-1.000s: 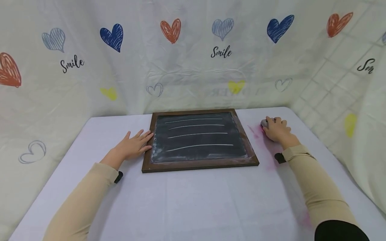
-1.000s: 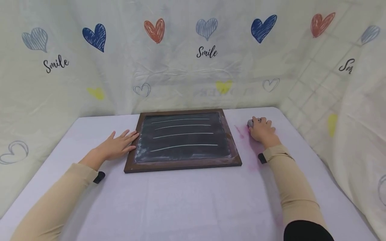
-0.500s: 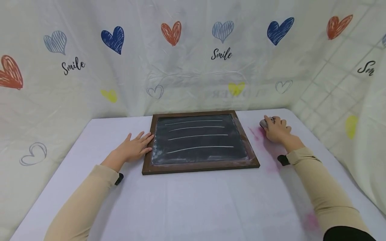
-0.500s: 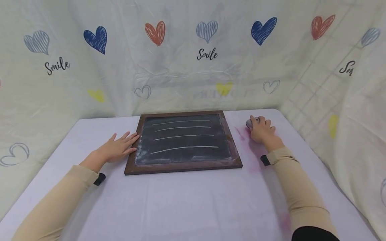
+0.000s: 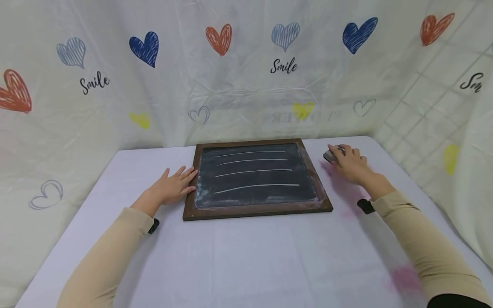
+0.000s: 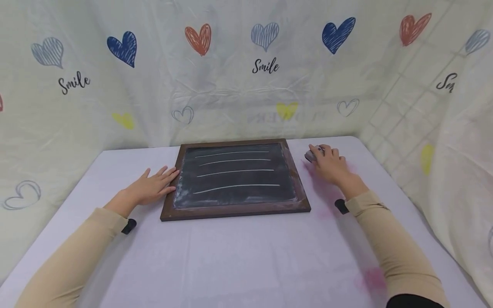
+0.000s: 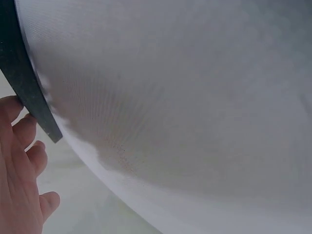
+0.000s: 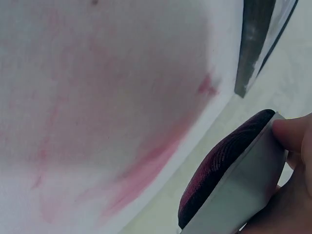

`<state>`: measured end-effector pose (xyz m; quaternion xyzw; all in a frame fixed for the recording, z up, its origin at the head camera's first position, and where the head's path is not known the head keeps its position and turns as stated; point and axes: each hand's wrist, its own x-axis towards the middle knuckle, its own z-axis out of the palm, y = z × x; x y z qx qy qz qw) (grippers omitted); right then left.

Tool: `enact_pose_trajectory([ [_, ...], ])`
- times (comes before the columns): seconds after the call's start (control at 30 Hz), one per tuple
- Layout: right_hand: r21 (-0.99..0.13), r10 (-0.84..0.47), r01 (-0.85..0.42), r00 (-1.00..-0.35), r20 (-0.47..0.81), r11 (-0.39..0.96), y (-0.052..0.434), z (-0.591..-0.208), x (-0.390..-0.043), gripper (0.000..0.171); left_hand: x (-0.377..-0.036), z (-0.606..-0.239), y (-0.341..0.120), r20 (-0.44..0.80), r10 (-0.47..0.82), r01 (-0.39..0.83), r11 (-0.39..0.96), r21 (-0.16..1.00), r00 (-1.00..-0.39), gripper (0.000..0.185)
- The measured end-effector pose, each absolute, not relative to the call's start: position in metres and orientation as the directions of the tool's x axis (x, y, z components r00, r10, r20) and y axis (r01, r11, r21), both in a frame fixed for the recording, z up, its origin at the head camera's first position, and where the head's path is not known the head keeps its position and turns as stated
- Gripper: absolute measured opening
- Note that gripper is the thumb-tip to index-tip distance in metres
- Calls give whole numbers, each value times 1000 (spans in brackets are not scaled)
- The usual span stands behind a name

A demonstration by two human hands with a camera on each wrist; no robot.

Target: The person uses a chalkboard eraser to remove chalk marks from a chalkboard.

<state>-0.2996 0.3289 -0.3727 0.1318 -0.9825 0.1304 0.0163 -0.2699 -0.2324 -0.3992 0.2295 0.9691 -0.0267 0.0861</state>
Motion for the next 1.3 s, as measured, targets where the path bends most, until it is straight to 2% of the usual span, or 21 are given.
enact_pose_trajectory([
  [0.37, -212, -377, -394, -919, 119, 894, 314, -366, -288, 52, -270, -401, -233, -171, 446, 454, 891, -10, -879, 66],
  [0.67, -185, -535, -571, -818, 211, 800, 297, -366, -273, 51, -268, -399, -232, -167, 448, 455, 890, -7, -878, 66],
  [0.87, -181, -602, -625, -781, 166, 760, 282, -368, -264, 53, -267, -398, -232, -161, 448, 454, 891, 1, -879, 65],
  [1.1, -145, -688, -709, -705, 172, 690, 266, -373, -256, 52, -266, -397, -232, -159, 443, 447, 894, 9, -882, 65],
  [1.3, -159, -713, -726, -688, 139, 669, 260, -376, -251, 53, -266, -397, -232, -161, 442, 446, 895, 12, -883, 65],
])
